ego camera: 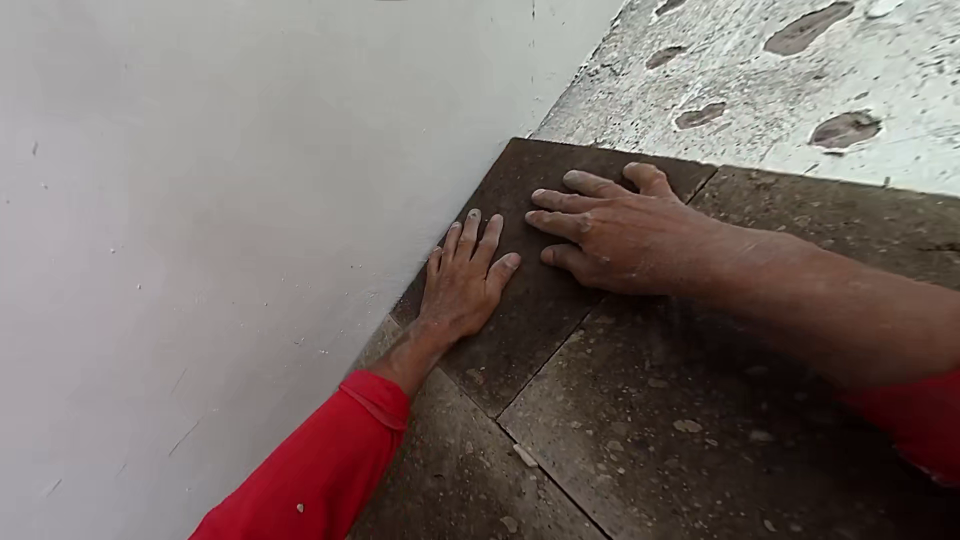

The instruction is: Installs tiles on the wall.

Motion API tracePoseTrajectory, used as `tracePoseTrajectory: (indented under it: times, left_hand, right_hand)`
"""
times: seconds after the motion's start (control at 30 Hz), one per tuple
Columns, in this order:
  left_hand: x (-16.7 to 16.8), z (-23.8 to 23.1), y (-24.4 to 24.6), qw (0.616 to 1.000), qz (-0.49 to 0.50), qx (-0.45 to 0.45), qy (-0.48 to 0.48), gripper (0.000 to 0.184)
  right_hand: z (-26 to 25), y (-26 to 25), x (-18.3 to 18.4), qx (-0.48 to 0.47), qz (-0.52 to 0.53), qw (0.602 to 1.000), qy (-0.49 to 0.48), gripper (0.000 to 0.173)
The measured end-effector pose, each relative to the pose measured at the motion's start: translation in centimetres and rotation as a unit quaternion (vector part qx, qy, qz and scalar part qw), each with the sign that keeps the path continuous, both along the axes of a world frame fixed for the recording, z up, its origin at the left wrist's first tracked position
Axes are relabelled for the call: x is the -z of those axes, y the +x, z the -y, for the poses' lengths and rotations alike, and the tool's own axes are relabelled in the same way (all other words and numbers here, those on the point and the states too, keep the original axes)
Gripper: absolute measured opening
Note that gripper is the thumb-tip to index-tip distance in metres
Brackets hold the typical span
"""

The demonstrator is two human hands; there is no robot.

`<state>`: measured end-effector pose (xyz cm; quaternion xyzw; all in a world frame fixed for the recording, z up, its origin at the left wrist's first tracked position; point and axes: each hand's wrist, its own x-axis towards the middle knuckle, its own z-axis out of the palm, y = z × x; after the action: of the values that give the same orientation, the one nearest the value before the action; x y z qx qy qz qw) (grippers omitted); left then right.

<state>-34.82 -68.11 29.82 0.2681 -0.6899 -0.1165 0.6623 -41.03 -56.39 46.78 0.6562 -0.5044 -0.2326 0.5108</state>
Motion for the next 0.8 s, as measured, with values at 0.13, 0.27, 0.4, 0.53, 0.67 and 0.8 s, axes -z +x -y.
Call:
tracePoseTrajectory:
  times: [0.13,0.27,0.4,0.53,0.67,0.8]
  left_hand:
    - [0.9,1.2,-0.5,0.999,-0.027,-0.003,-0.039,0.065]
    - [-0.3,2.5,-0.6,0.999,0.001,-0.019,-0.041,0.070]
    - [-5.2,0.8,4.5,0.980,-0.142,-0.064,-0.120,0.069]
    - [-9.2,-0.1,1.6,0.966,-0.215,-0.080,-0.116,0.067]
    - [-9.3,0.7,-1.2,0.999,0.009,0.017,-0.031,0.068]
    - [-12.2,-0.6,4.9,0.992,-0.097,-0.022,-0.079,0.071]
  right_hand:
    - [-3.4,0.0,1.1,0.029,-0.015,0.998,-0.062,0.057]
    - [-6.9,-2.5,2.1,0.013,-0.043,0.992,-0.121,0.060]
    - [-7.0,-3.4,2.4,-0.026,-0.049,0.988,-0.142,0.056]
    - [-6.8,-4.2,2.8,-0.042,-0.049,0.983,-0.173,0.057]
    - [-7.0,-4.2,3.1,-0.035,-0.027,0.985,-0.166,0.057]
    - [-7.1,-3.5,3.3,-0.023,-0.027,0.984,-0.173,0.056]
